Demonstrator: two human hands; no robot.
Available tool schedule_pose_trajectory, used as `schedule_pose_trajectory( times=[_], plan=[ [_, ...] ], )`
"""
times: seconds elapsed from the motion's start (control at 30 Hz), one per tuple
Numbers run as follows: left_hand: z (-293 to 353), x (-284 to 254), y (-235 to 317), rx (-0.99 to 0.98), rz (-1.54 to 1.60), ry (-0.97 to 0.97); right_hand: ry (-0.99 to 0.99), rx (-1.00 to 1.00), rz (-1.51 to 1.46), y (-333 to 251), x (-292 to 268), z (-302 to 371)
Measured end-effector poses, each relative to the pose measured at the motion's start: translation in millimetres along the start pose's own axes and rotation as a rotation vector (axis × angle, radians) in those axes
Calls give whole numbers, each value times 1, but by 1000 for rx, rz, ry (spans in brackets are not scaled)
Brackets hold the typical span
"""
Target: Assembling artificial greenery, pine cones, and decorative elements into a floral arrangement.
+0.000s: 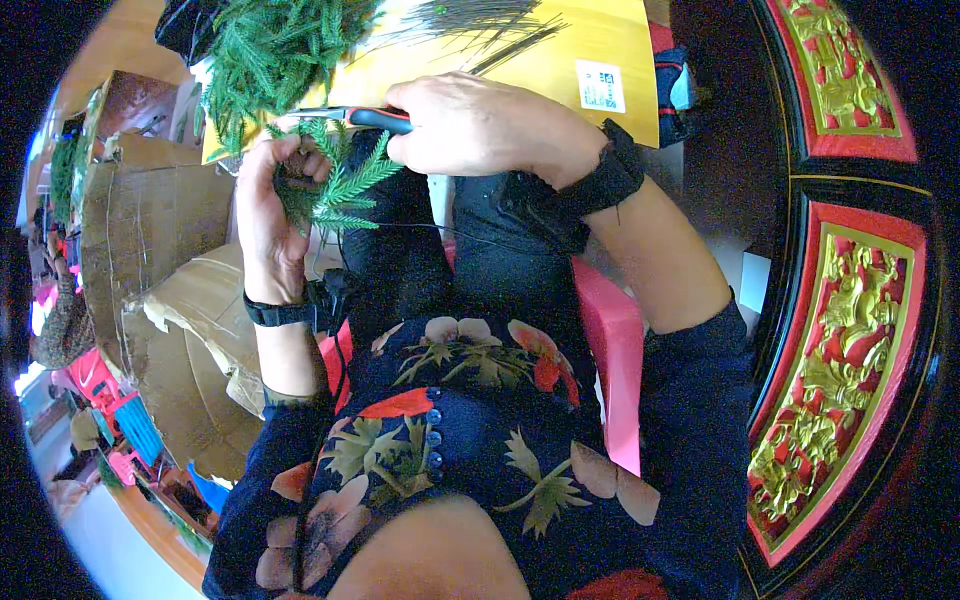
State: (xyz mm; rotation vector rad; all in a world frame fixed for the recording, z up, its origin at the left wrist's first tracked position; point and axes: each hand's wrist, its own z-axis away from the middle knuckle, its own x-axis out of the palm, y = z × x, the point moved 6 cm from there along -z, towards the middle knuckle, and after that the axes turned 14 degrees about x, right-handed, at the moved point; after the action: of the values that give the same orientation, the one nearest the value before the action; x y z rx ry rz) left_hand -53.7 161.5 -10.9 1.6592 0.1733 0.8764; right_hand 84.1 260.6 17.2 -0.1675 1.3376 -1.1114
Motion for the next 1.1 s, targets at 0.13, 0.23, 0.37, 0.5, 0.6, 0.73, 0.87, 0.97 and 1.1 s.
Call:
schedule_pose_trajectory(
  times=[0.13,0.23,0.37,0.5,0.6,0.73,0.87,0.97,1.1],
  plan=[
    [-1,0,-1,-71,82,-65,-28,-19,12,0,1,-1],
    [-1,3,-1,-105,44,-55,-94,60,8,2,5,-2],
    [-4,1,-4,-135,54,-46,-69,119,28,4,5,1],
    [-2,5,-2,-181,76,-29,77,-48,-1,3,1,2],
    [-2,2,-6,-262,132,-55,17,-14,-45,5,-2,3],
    [0,0,-15,-407,263,-131,-59,-13,-99,5,3,-1],
    [4,12,-15,-454,280,-67,51,-61,-83,5,2,4],
    [6,11,-13,-445,195,105,40,-78,-74,9,4,7],
    [-1,0,-28,-467,234,-95,76,-93,-8,9,3,7]
  ],
)
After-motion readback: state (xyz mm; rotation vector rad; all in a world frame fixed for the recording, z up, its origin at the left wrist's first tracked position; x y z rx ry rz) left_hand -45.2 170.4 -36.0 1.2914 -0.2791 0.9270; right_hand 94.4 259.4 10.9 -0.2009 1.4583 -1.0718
